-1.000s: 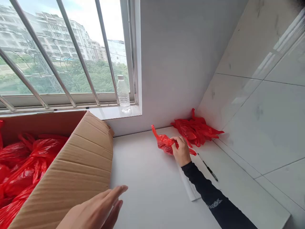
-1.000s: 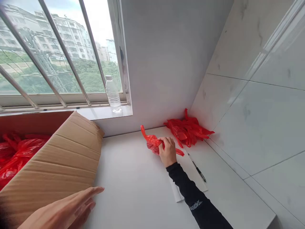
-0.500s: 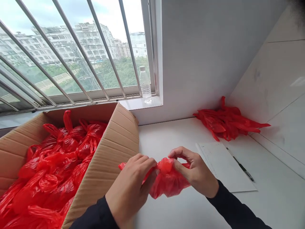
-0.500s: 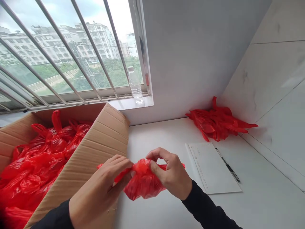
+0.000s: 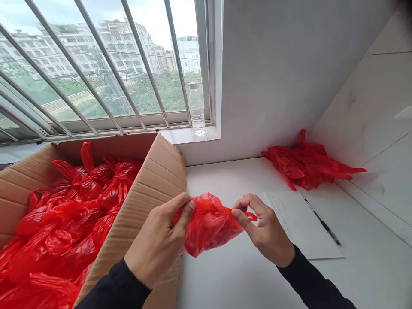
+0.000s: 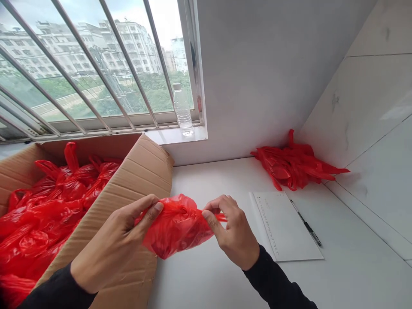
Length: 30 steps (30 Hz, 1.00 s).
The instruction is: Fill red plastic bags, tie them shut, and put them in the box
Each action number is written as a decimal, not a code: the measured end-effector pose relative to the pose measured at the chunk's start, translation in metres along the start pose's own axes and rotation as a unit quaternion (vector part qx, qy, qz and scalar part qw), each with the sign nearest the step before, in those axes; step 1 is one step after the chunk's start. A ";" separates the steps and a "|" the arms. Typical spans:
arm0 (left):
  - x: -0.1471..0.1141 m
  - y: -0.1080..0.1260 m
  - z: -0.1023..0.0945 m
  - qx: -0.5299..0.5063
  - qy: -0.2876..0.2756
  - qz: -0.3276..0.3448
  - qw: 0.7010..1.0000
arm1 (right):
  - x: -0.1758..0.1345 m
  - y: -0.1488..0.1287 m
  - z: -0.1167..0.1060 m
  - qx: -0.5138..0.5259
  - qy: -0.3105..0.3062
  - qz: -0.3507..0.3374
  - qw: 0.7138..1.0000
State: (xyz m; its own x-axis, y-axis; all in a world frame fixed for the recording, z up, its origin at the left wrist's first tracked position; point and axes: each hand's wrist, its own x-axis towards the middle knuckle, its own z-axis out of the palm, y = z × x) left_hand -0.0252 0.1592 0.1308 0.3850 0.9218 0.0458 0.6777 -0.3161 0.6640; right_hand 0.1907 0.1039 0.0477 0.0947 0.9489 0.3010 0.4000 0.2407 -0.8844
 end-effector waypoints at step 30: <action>-0.001 -0.008 0.004 0.146 -0.067 -0.011 0.987 | -0.001 -0.019 0.005 0.257 0.008 0.061 0.964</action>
State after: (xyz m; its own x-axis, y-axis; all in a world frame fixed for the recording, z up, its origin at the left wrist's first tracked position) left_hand -0.0282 0.1601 0.1231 0.4345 0.8973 -0.0775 0.8304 -0.3658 0.4203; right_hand 0.1782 0.0993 0.0623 0.1285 0.9741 0.1862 -0.1201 0.2016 -0.9721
